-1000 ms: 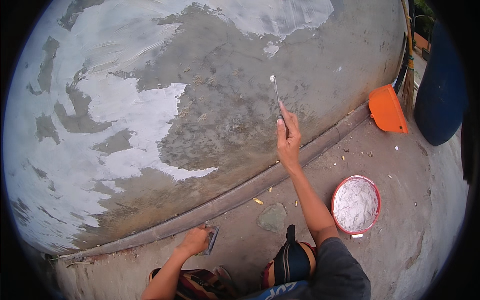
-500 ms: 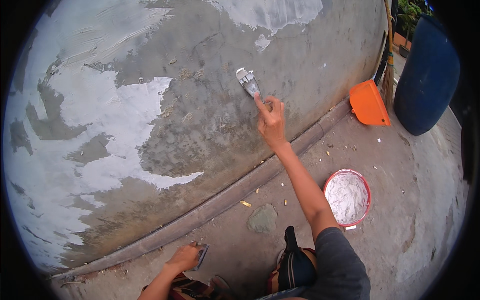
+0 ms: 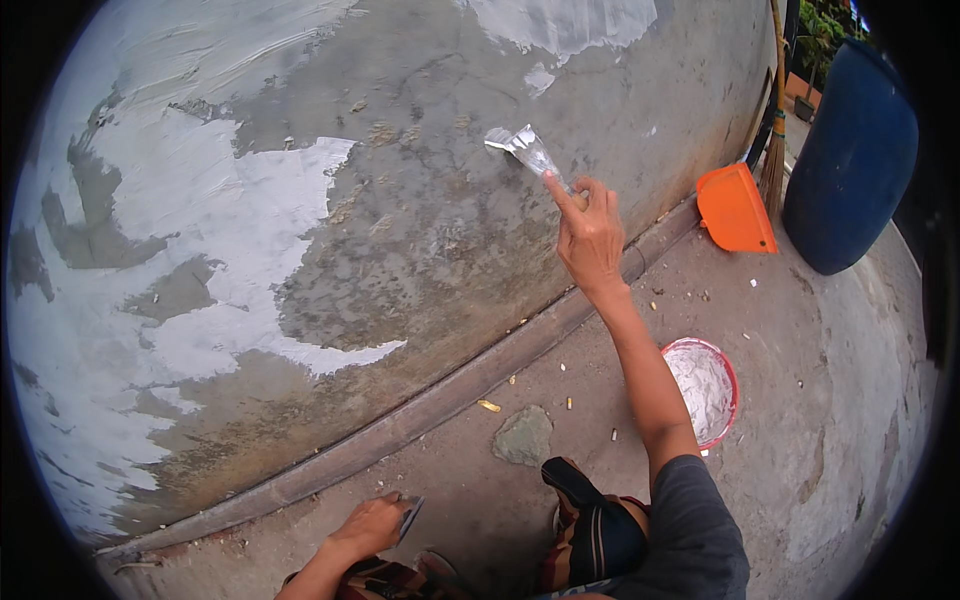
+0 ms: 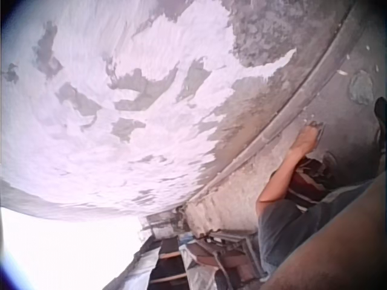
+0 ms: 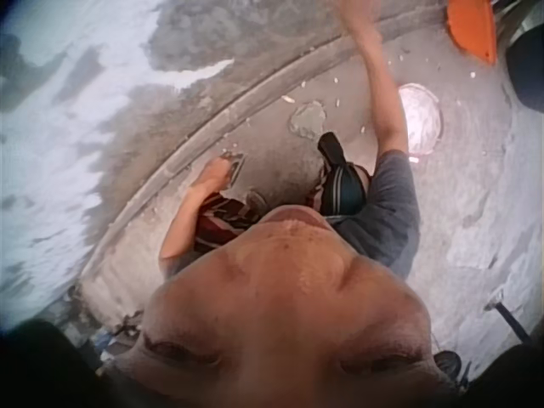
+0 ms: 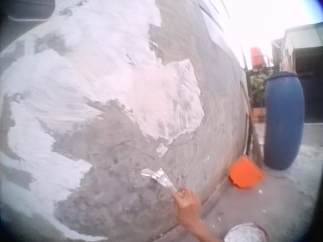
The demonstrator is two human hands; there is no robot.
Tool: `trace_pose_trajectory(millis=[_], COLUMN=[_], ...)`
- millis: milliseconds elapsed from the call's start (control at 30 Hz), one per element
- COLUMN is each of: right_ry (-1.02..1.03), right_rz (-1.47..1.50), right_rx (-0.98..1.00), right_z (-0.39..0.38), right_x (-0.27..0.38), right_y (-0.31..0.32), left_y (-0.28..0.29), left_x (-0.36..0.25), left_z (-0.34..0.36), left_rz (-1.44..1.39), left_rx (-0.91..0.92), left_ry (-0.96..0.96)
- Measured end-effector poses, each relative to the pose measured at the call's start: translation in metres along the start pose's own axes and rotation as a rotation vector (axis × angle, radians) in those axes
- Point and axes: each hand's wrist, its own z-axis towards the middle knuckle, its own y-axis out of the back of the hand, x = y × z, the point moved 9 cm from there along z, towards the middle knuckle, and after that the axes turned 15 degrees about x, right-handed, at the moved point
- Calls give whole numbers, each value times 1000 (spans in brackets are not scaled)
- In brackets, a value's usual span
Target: The person applies white plaster to a concrete wall using a small trowel and a larger flat tool. They scoop plaster from a red bowl, spread it onto the wall, and smooth the surface in repeated strokes.
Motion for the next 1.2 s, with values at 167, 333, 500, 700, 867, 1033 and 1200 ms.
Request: trace_pose_trajectory(millis=[167, 333, 500, 700, 867, 1033, 1200], right_ry=[30, 54, -49, 96, 34, 101, 183], right_rz=[87, 77, 128, 198, 237, 201, 68], right_rx=[-50, -1, 39, -68, -27, -59, 15], right_z=[-1, 8, -11, 18, -13, -8, 21], right_x=[3, 22, 9, 5, -26, -7, 2], right_y=[20, 7, 16, 2, -44, -14, 5], left_y=[-11, 5, 6, 0, 7, -8, -4], left_x=[10, -6, -2, 4, 2, 12, 11], left_z=[6, -3, -7, -4, -4, -3, -2], left_rz=[-40, 4, -20, -23, -14, -28, -26], left_rx=[116, -24, -39, -60, -111, -38, 28], left_ry=[72, -19, -1, -27, -45, 14, 23])
